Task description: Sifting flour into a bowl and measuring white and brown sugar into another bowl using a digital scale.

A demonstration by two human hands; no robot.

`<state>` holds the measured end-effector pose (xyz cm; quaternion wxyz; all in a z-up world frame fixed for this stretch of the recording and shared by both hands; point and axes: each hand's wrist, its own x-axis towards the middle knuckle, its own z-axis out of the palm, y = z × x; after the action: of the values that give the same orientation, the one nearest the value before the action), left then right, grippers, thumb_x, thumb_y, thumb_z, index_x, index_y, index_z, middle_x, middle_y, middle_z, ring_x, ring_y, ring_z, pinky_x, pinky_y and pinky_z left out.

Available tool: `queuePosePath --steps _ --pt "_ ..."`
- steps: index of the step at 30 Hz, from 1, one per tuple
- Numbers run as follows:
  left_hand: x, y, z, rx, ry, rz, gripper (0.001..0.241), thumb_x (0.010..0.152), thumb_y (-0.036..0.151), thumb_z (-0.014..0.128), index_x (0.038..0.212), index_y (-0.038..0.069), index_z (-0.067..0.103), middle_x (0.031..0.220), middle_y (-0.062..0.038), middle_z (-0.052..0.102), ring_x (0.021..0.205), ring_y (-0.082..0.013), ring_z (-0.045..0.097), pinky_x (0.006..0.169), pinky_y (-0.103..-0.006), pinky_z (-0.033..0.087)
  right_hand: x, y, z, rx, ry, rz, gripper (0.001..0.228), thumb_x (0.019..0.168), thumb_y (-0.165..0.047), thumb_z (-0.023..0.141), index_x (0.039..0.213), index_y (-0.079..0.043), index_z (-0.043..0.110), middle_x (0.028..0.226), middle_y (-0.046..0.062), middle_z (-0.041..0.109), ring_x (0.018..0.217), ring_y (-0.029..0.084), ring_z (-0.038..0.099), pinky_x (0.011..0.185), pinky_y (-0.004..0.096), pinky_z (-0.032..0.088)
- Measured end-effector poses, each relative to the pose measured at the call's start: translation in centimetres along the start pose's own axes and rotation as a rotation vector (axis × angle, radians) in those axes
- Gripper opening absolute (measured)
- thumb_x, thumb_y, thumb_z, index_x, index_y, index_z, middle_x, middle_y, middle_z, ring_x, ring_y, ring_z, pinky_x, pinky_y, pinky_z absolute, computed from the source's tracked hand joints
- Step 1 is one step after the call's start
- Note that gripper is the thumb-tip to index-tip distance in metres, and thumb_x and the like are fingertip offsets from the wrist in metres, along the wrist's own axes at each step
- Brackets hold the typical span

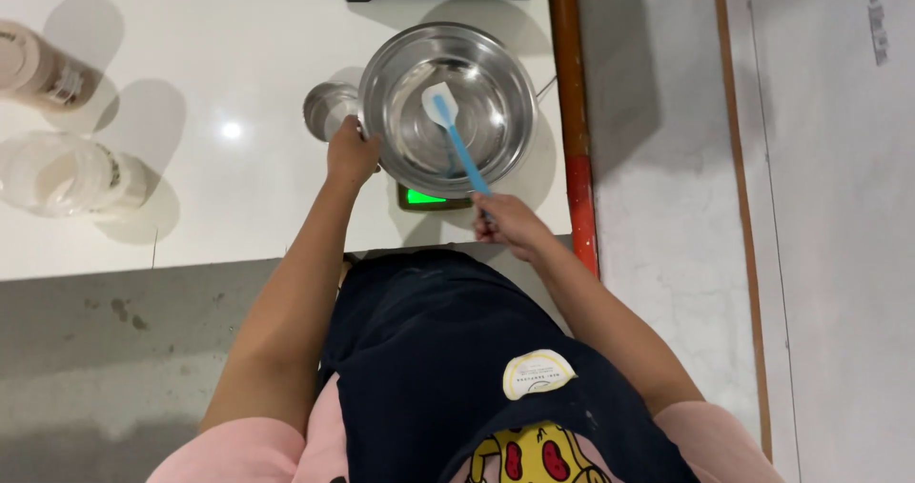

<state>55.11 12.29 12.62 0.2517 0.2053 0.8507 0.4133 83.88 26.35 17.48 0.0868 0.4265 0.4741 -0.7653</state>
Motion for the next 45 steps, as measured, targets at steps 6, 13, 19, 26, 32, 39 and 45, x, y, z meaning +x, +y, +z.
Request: queuePosePath --steps 6,13,19,26,32,39,45 --pt "-2.1 -0.7 -2.5 -0.23 0.013 -0.098 0.055 0.098 0.037 0.065 0.137 0.001 0.055 0.096 -0.017 0.072 0.068 -0.0196 0.07 0.055 -0.0319 0.06 -7.5 -3.8 -2.3 -0.366 0.073 -0.246 0.028 0.104 -0.036 0.055 0.093 -0.011 0.059 0.074 0.001 0.062 0.068 0.014 0.061 0.065 0.031 0.053" --pt "-1.5 -3.8 -1.5 -0.301 0.045 -0.13 0.04 0.101 0.031 0.053 0.125 0.0 0.062 0.094 -0.015 0.074 0.063 -0.0205 0.071 0.055 -0.0337 0.061 -11.6 -4.7 0.1 -0.149 -0.042 -0.526 0.027 0.106 -0.031 0.056 0.111 -0.006 0.064 0.089 0.001 0.065 0.083 0.012 0.063 0.078 0.028 0.052" --pt "0.9 -11.3 1.8 -0.388 -0.146 -0.371 0.037 0.102 0.031 0.055 0.122 0.002 0.063 0.099 -0.012 0.07 0.075 -0.0203 0.066 0.067 -0.0364 0.059 -10.4 -3.1 2.8 -0.259 -0.005 -0.483 0.03 0.104 -0.026 0.055 0.129 -0.009 0.061 0.082 0.0 0.058 0.072 0.009 0.054 0.066 0.024 0.043" --pt "3.6 -10.2 -1.3 -0.822 -0.206 -0.251 0.065 0.097 0.022 0.055 0.155 0.018 0.025 0.142 0.01 0.041 0.113 -0.0172 0.06 0.091 -0.0374 0.055 -9.0 -1.2 9.3 -0.215 -0.117 -0.336 0.029 0.106 -0.029 0.053 0.124 -0.007 0.057 0.081 0.001 0.058 0.073 0.011 0.056 0.067 0.025 0.044" --pt "1.4 -17.4 -4.3 -0.362 -0.035 -0.222 0.048 0.098 0.022 0.058 0.145 0.011 0.055 0.13 -0.014 0.066 0.106 -0.0256 0.068 0.095 -0.0376 0.055 -3.1 1.5 15.9 -0.319 -0.175 -0.179 0.031 0.105 -0.033 0.052 0.121 -0.007 0.059 0.082 0.003 0.061 0.074 0.012 0.058 0.069 0.029 0.05" --pt "-2.7 -17.7 -23.9 0.265 0.519 0.198 0.046 0.088 0.01 0.071 0.133 0.008 0.062 0.132 -0.019 0.058 0.122 -0.0401 0.054 0.106 -0.051 0.047 8.0 4.0 22.0 -0.362 -0.055 -0.071 0.032 0.106 -0.033 0.052 0.119 -0.006 0.061 0.077 0.003 0.062 0.067 0.013 0.058 0.062 0.028 0.049" --pt "-0.4 -24.7 -36.9 0.53 0.369 -0.104 0.112 0.076 0.065 0.085 0.154 0.004 0.031 0.156 -0.025 0.029 0.146 -0.043 0.026 0.116 -0.0618 0.026 13.2 3.9 24.3 -0.428 0.197 -0.119 0.034 0.103 -0.032 0.059 0.121 -0.004 0.064 0.072 0.002 0.058 0.057 0.012 0.052 0.051 0.03 0.045"
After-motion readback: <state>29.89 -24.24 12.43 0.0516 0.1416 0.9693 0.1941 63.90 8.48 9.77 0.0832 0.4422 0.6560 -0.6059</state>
